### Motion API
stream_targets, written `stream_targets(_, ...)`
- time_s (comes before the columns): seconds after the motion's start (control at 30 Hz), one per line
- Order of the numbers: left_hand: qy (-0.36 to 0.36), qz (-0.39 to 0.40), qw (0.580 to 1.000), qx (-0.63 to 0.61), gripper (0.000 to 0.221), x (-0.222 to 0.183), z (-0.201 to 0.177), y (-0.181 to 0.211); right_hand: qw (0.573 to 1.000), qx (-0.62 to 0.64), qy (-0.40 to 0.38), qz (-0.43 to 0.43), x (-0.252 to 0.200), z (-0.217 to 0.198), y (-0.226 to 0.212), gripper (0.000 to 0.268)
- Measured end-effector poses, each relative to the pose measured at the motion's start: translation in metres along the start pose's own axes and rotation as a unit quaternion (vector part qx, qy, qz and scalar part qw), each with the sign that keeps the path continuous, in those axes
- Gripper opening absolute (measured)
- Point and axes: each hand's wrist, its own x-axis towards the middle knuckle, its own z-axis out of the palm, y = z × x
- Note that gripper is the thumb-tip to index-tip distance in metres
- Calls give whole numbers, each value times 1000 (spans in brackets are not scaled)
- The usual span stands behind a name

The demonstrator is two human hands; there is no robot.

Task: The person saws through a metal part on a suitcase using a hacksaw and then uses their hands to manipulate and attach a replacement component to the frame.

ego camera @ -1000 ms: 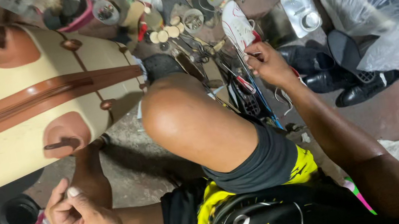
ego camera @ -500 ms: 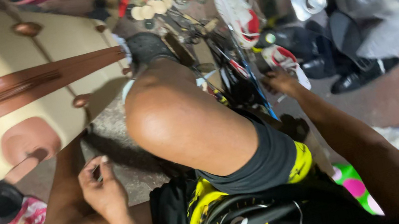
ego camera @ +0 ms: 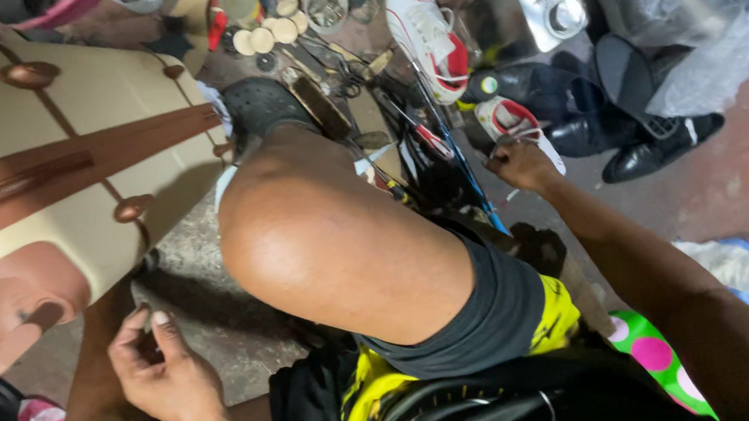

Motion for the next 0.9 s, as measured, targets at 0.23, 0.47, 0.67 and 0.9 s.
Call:
stream_targets(0.23,-26,36,999,1,13,-4,-4,-12,976,105,-100,161,-19,18,26,37)
stream_targets(0.47,-30,-25,999,4,16,-6,-2,-5,988,123,97,-17,20,10,-47,29)
stream_targets(0.67,-53,-23,990,126,19,-1,5,7,999,18,48,-2,58,-12,-112,40)
stream_targets(0.9,-104,-54,984,131,32,-5,6,7,999,10,49,-1,72,-1,-92,41)
